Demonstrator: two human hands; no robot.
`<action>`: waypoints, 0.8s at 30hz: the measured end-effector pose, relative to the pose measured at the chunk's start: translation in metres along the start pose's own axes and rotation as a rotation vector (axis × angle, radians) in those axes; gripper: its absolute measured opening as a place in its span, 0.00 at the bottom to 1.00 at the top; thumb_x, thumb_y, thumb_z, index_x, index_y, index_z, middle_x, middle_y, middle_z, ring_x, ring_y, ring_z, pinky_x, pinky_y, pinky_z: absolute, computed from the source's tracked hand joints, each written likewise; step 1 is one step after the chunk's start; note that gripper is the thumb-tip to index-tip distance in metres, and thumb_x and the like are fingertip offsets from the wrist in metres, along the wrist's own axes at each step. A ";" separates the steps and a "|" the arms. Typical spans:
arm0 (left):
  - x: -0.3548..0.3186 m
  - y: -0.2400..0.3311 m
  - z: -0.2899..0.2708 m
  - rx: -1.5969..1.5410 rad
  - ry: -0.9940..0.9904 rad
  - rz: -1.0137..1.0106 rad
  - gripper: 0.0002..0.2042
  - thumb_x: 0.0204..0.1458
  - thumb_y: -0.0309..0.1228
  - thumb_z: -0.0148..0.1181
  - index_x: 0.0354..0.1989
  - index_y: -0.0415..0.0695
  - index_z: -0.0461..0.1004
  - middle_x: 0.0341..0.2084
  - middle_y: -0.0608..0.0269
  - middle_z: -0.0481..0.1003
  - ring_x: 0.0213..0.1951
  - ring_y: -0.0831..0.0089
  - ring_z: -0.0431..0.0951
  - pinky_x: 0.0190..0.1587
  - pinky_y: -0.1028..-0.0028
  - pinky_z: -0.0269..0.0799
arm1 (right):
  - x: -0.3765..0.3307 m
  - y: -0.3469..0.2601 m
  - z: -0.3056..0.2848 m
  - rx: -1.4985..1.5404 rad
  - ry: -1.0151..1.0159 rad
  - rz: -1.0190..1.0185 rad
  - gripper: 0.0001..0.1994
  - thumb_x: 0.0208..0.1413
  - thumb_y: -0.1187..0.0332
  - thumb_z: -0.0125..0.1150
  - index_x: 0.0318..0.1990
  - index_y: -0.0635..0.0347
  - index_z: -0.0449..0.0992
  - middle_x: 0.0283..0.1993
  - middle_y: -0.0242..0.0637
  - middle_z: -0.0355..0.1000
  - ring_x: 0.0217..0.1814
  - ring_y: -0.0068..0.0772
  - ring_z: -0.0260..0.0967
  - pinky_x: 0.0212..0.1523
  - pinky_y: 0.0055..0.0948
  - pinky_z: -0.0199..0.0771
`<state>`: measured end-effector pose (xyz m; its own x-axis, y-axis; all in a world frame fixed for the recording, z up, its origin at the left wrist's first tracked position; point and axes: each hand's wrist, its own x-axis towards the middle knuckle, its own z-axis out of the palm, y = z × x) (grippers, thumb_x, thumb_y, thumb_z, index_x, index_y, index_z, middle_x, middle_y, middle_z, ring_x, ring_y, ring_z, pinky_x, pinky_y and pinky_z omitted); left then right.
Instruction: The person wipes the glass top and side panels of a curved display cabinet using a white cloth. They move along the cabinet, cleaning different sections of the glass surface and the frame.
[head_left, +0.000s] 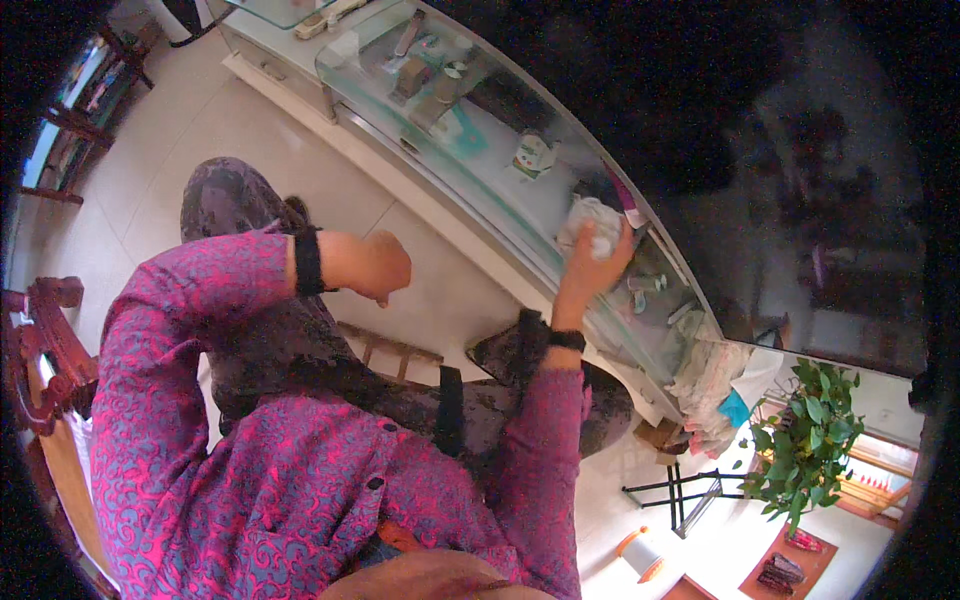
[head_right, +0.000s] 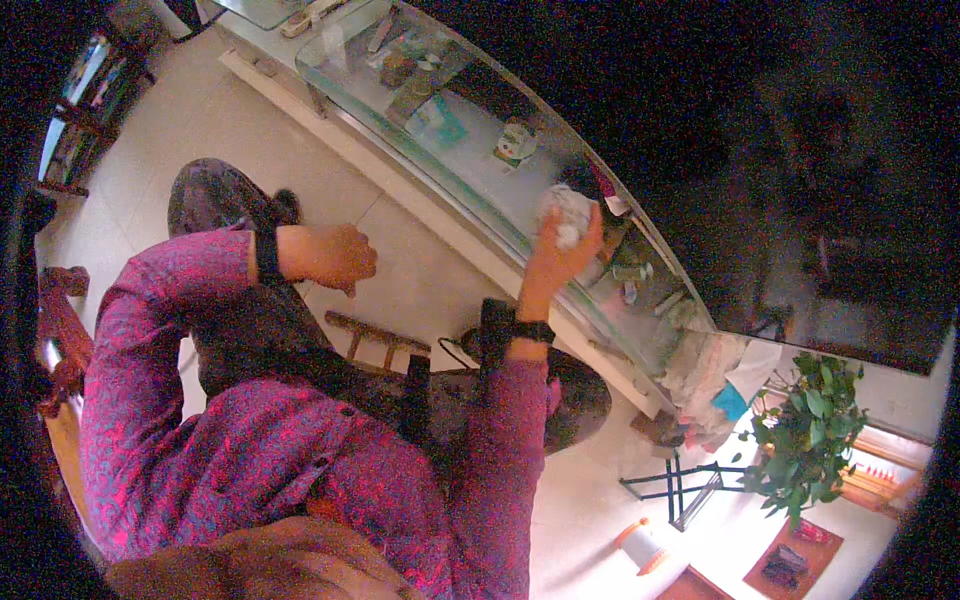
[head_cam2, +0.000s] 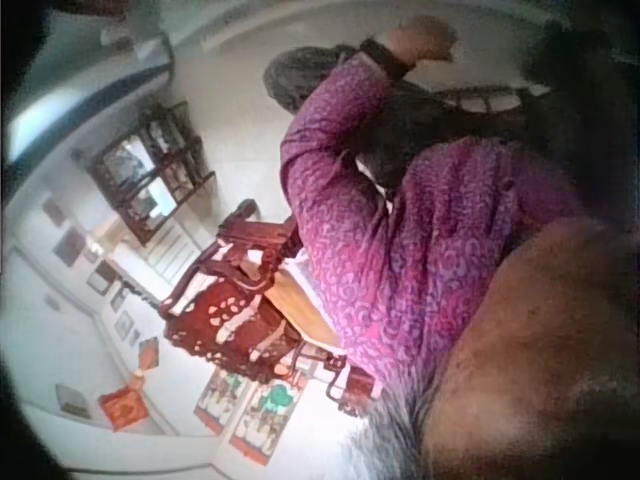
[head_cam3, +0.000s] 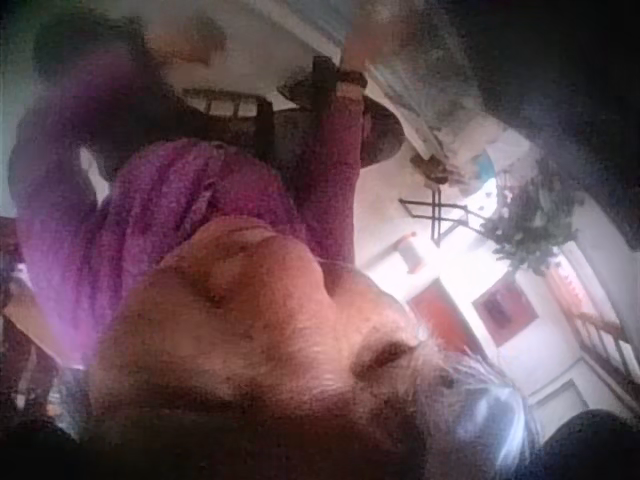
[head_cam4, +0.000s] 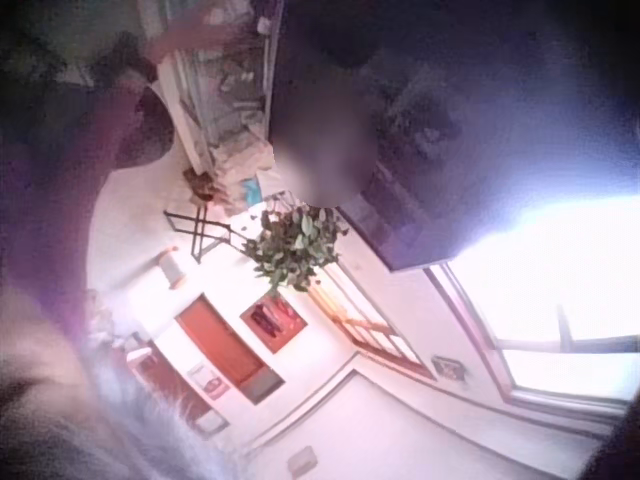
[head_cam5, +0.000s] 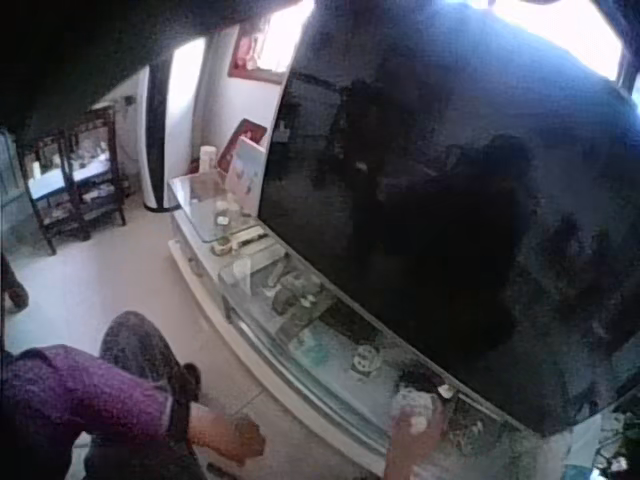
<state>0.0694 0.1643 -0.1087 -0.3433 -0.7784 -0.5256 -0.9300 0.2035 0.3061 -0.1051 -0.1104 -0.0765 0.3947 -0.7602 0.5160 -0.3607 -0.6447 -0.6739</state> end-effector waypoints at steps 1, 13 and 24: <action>-0.013 0.001 -0.008 0.006 0.038 -0.013 0.23 0.49 0.51 0.68 0.40 0.42 0.79 0.39 0.51 0.79 0.44 0.48 0.80 0.43 0.53 0.77 | -0.003 0.005 0.012 -0.087 -0.013 -0.037 0.36 0.55 0.61 0.73 0.69 0.59 0.64 0.66 0.55 0.64 0.68 0.55 0.61 0.68 0.48 0.62; -0.034 -0.073 0.012 0.252 0.513 -0.129 0.10 0.48 0.39 0.67 0.32 0.46 0.81 0.31 0.60 0.80 0.40 0.59 0.83 0.41 0.61 0.75 | 0.030 0.033 0.048 -0.450 -0.138 -0.097 0.41 0.46 0.62 0.77 0.68 0.61 0.63 0.67 0.61 0.63 0.69 0.64 0.59 0.69 0.52 0.62; -0.068 -0.048 0.017 0.282 0.452 -0.100 0.06 0.49 0.34 0.60 0.33 0.48 0.76 0.30 0.64 0.75 0.38 0.64 0.78 0.41 0.63 0.71 | 0.074 -0.013 0.158 -0.292 -0.124 -0.203 0.37 0.42 0.62 0.78 0.61 0.62 0.70 0.58 0.51 0.74 0.59 0.55 0.71 0.61 0.46 0.71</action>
<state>0.1353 0.2171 -0.1014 -0.2184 -0.9673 -0.1287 -0.9758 0.2184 0.0142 0.0627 -0.1458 -0.1132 0.5755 -0.6107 0.5439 -0.4833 -0.7905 -0.3763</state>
